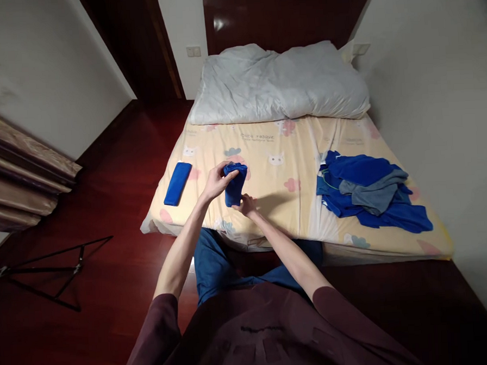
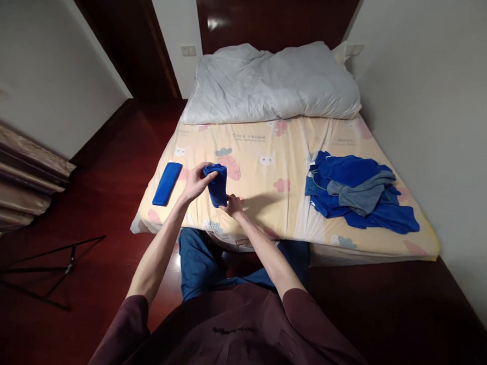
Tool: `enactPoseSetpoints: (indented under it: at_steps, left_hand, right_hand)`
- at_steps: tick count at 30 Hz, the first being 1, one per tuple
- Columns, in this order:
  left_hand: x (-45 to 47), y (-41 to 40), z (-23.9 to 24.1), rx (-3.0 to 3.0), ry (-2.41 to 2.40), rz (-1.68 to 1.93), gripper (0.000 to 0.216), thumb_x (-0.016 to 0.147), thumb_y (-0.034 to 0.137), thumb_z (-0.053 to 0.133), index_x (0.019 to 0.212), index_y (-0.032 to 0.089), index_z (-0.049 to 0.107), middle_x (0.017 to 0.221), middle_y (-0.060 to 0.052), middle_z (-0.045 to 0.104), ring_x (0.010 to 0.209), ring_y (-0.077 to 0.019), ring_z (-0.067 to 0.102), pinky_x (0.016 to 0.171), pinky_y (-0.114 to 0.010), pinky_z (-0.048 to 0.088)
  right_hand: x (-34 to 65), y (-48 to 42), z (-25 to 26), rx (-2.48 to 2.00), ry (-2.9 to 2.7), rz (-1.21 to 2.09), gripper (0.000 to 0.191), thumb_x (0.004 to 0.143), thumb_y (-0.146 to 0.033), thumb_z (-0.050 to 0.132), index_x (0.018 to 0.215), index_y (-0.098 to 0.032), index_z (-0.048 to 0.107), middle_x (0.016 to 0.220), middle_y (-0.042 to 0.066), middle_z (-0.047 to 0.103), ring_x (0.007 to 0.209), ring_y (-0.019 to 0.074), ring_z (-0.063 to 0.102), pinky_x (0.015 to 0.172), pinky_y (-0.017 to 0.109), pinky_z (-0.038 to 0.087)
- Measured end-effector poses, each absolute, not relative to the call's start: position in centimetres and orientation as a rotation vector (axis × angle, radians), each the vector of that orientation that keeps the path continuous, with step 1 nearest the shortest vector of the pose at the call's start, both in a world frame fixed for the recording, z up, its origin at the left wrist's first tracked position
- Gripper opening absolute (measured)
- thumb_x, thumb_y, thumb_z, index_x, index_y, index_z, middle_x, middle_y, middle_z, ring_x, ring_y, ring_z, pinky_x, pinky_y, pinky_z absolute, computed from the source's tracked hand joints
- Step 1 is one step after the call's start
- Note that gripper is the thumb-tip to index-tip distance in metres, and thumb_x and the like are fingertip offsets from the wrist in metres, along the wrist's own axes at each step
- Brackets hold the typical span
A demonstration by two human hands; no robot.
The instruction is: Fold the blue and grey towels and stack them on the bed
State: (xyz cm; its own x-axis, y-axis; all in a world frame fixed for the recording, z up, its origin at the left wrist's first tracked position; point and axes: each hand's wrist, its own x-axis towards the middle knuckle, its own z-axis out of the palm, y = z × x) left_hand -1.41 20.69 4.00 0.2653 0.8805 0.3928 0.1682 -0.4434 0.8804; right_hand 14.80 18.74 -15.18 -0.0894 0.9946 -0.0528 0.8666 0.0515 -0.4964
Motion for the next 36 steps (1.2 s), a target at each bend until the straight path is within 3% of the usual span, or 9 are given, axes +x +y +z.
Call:
enactPoseSetpoints:
  at_steps: [15, 31, 34, 36]
  left_hand:
    - [-10.0, 23.1, 2.2, 1.827, 1.1, 1.217, 0.045, 0.089, 0.057, 0.072, 0.109, 0.016, 0.07, 0.103, -0.008, 0.074, 0.095, -0.0231, 0.068, 0.084, -0.033, 0.054]
    - [-11.8, 23.6, -1.5, 1.758, 1.141, 1.118, 0.04, 0.091, 0.049, 0.071, 0.113, 0.016, 0.069, 0.109, -0.01, 0.073, 0.104, -0.0257, 0.069, 0.093, -0.037, 0.053]
    - [-12.1, 23.9, -1.7, 1.746, 1.066, 1.157, 0.053, 0.088, 0.054, 0.075, 0.126, 0.018, 0.064, 0.126, -0.014, 0.069, 0.119, -0.0294, 0.066, 0.102, -0.043, 0.052]
    - [-12.7, 23.7, -1.5, 1.745, 1.07, 1.217, 0.075, 0.08, 0.057, 0.082, 0.14, 0.022, 0.055, 0.142, -0.016, 0.06, 0.138, -0.0332, 0.054, 0.114, -0.047, 0.045]
  right_hand:
    - [5.2, 22.5, -17.6, -1.756, -2.077, 0.715, 0.038, 0.086, -0.039, 0.081, 0.11, -0.012, 0.069, 0.114, 0.014, 0.07, 0.104, 0.0247, 0.059, 0.1, 0.032, 0.042]
    - [3.9, 23.3, -20.0, -1.802, -2.103, 0.804, 0.031, 0.089, -0.037, 0.072, 0.104, -0.011, 0.068, 0.108, 0.012, 0.071, 0.101, 0.0231, 0.058, 0.093, 0.03, 0.044]
    - [4.1, 23.3, -20.2, -1.788, -2.086, 0.814, 0.036, 0.084, -0.037, 0.077, 0.109, -0.013, 0.067, 0.108, 0.011, 0.072, 0.106, 0.0257, 0.06, 0.098, 0.033, 0.046]
    - [4.5, 22.9, -20.3, -1.778, -2.065, 0.806, 0.058, 0.079, -0.038, 0.083, 0.126, -0.014, 0.061, 0.123, 0.012, 0.069, 0.117, 0.0277, 0.058, 0.103, 0.035, 0.047]
